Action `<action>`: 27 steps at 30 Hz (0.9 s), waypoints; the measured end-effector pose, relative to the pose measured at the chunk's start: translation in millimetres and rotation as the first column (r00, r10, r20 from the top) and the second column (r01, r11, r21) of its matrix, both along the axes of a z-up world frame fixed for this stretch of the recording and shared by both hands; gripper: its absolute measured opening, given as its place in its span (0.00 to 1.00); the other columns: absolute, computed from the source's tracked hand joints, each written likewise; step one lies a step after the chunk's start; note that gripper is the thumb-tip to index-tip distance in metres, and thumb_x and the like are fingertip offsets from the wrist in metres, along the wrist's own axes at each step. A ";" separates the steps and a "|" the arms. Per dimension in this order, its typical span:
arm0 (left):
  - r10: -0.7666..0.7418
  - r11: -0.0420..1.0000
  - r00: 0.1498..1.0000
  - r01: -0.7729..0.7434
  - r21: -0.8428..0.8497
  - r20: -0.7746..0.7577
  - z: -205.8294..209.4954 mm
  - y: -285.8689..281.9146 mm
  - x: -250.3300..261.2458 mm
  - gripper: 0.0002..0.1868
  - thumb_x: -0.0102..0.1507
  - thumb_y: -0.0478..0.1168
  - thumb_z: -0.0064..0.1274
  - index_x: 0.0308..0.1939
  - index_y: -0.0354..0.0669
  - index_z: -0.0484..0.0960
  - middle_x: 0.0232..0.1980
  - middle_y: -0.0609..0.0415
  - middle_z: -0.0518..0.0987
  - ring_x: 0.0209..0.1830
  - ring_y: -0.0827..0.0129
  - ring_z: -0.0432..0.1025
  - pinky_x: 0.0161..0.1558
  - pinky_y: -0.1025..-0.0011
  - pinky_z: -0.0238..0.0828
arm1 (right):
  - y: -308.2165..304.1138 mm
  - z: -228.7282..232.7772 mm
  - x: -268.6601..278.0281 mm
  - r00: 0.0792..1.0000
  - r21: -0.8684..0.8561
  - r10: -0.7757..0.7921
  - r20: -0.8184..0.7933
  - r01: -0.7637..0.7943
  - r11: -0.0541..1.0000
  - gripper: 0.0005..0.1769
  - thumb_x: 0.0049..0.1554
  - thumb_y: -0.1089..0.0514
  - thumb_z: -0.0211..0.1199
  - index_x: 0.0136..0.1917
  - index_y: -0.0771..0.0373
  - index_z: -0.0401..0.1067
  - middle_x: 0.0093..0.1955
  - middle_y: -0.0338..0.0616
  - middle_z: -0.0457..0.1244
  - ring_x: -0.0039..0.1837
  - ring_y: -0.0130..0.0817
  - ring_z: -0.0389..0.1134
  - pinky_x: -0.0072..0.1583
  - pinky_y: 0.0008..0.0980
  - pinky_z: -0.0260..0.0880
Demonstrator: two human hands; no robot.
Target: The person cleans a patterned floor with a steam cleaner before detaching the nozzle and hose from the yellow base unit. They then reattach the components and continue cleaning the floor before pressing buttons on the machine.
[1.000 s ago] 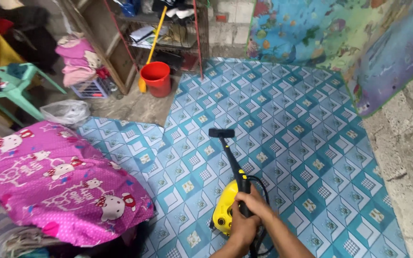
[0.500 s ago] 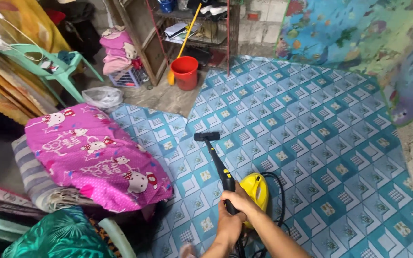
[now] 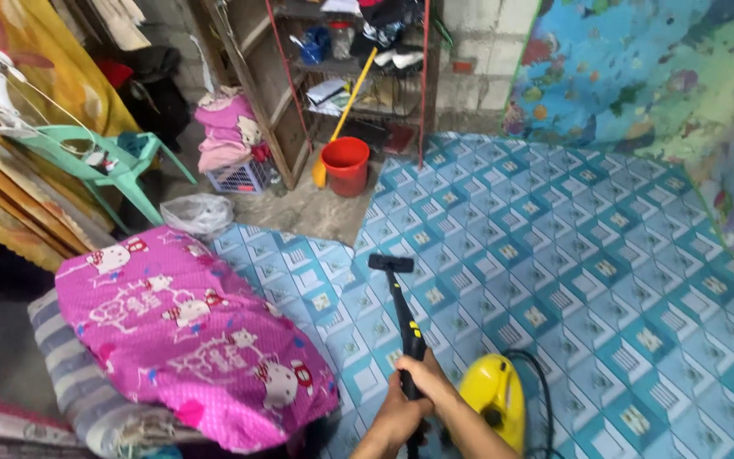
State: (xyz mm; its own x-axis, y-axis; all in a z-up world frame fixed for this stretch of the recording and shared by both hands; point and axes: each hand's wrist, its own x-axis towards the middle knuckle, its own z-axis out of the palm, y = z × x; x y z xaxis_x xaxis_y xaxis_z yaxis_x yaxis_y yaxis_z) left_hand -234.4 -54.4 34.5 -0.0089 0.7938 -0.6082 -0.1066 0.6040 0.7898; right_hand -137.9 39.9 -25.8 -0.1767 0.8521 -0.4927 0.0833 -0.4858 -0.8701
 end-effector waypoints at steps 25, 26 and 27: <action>-0.199 0.864 0.944 0.295 0.408 -0.263 189.9 21.0 -91.8 0.53 0.50 0.56 0.60 0.77 0.46 0.58 0.51 0.48 0.83 0.53 0.66 0.78 0.57 0.71 0.71 | 36.2 133.7 -34.9 0.782 0.597 -0.242 0.574 -0.197 0.778 0.35 0.54 0.60 0.64 0.72 0.51 0.56 0.62 0.51 0.66 0.62 0.57 0.68 0.59 0.50 0.68; -0.196 0.862 0.944 0.295 0.413 -0.266 199.0 21.7 -90.3 0.53 0.50 0.56 0.60 0.77 0.46 0.58 0.51 0.48 0.83 0.53 0.66 0.78 0.57 0.71 0.71 | 40.4 130.5 -31.3 0.783 0.602 -0.245 0.571 -0.197 0.774 0.35 0.54 0.60 0.64 0.72 0.51 0.56 0.62 0.51 0.66 0.62 0.57 0.68 0.59 0.50 0.68; -0.191 0.862 0.944 0.292 0.413 -0.269 208.2 22.3 -88.6 0.53 0.51 0.57 0.59 0.77 0.46 0.58 0.49 0.48 0.83 0.51 0.66 0.79 0.55 0.71 0.71 | 44.1 127.8 -27.0 0.779 0.722 -0.324 0.537 -0.227 0.653 0.34 0.53 0.62 0.62 0.71 0.52 0.58 0.62 0.52 0.66 0.62 0.57 0.69 0.58 0.49 0.70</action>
State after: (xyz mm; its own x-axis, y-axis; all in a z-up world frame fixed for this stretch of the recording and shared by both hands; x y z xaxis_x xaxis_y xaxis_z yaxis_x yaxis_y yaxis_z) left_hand -323.0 -32.1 242.7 0.1304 0.9713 -0.1987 0.1970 0.1711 0.9654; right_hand -164.9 84.0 102.0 -0.0427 0.9510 0.3062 0.6838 0.2512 -0.6850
